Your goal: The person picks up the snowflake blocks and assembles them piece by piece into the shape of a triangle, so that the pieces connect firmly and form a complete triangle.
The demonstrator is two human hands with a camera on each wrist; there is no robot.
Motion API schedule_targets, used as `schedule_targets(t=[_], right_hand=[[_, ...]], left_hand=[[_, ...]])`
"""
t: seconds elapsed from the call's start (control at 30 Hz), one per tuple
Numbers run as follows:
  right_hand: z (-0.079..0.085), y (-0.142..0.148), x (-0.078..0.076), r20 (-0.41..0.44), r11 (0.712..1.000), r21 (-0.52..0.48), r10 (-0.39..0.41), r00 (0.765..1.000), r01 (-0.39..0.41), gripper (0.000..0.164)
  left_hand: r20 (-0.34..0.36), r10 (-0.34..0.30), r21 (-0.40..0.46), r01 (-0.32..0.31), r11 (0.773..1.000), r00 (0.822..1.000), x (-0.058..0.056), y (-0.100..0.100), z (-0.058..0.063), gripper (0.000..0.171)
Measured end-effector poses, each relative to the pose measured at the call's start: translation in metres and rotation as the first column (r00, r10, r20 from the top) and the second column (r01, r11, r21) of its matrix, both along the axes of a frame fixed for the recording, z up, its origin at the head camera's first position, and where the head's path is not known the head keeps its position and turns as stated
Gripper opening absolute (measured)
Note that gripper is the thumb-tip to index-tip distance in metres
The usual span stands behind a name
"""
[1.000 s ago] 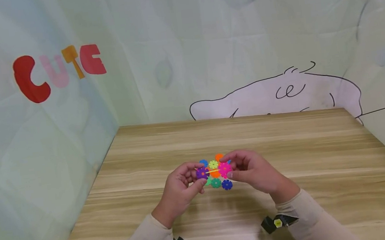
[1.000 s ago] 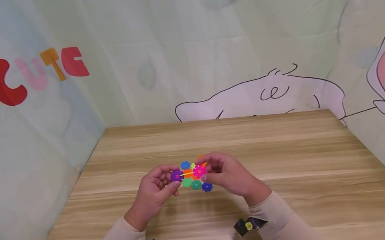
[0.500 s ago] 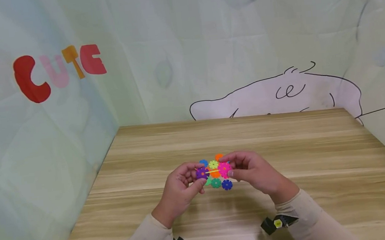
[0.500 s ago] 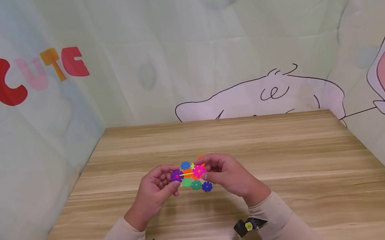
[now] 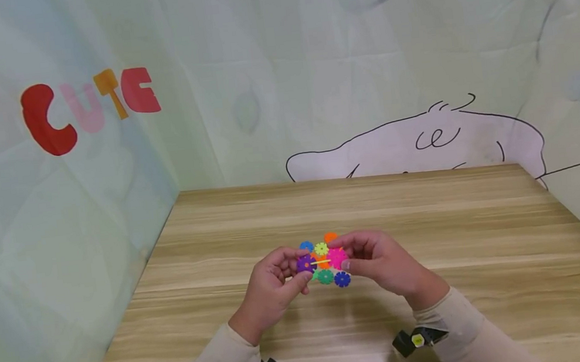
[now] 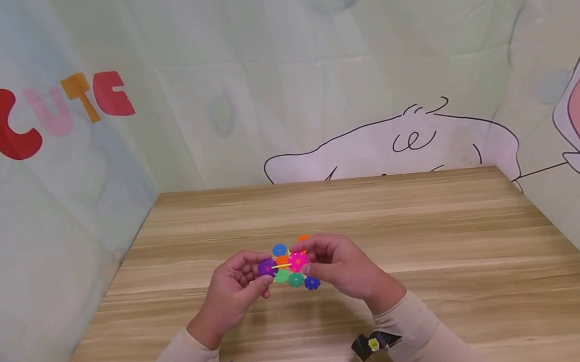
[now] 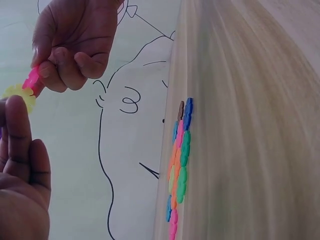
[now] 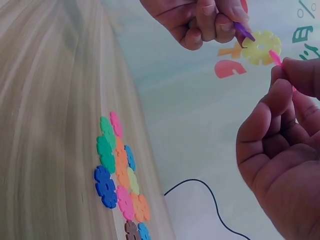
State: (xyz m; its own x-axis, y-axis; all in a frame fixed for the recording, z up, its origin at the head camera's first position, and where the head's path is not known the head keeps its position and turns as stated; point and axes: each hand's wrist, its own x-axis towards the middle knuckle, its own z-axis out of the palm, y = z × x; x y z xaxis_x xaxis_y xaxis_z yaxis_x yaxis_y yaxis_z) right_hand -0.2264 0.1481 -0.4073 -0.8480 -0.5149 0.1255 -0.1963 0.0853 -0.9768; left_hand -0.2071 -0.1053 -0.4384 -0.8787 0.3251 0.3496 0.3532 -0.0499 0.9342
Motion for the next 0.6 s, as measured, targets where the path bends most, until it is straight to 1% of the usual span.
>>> schedule_targets(t=[0.23, 0.4, 0.6], right_hand=[[-0.0015, -0.0033, 0.0019, -0.009, 1.000, -0.006, -0.012, 1.000, 0.011, 0.032], [-0.0033, -0.0053, 0.0028, -0.039, 1.000, 0.004, -0.031, 0.999, 0.031, 0.031], [-0.0030, -0.0094, 0.0054, -0.082, 0.999, -0.005, -0.052, 0.995, 0.052, 0.029]], left_hand=[[-0.004, -0.011, 0.007, 0.011, 1.000, 1.000, 0.0000, -0.0021, 0.0008, 0.027], [-0.008, -0.020, 0.015, 0.020, 1.000, 1.000, 0.0001, -0.0028, 0.0009, 0.027], [-0.017, -0.016, 0.012, 0.017, 1.000, 1.000, 0.0010, -0.0025, 0.0014, 0.026]])
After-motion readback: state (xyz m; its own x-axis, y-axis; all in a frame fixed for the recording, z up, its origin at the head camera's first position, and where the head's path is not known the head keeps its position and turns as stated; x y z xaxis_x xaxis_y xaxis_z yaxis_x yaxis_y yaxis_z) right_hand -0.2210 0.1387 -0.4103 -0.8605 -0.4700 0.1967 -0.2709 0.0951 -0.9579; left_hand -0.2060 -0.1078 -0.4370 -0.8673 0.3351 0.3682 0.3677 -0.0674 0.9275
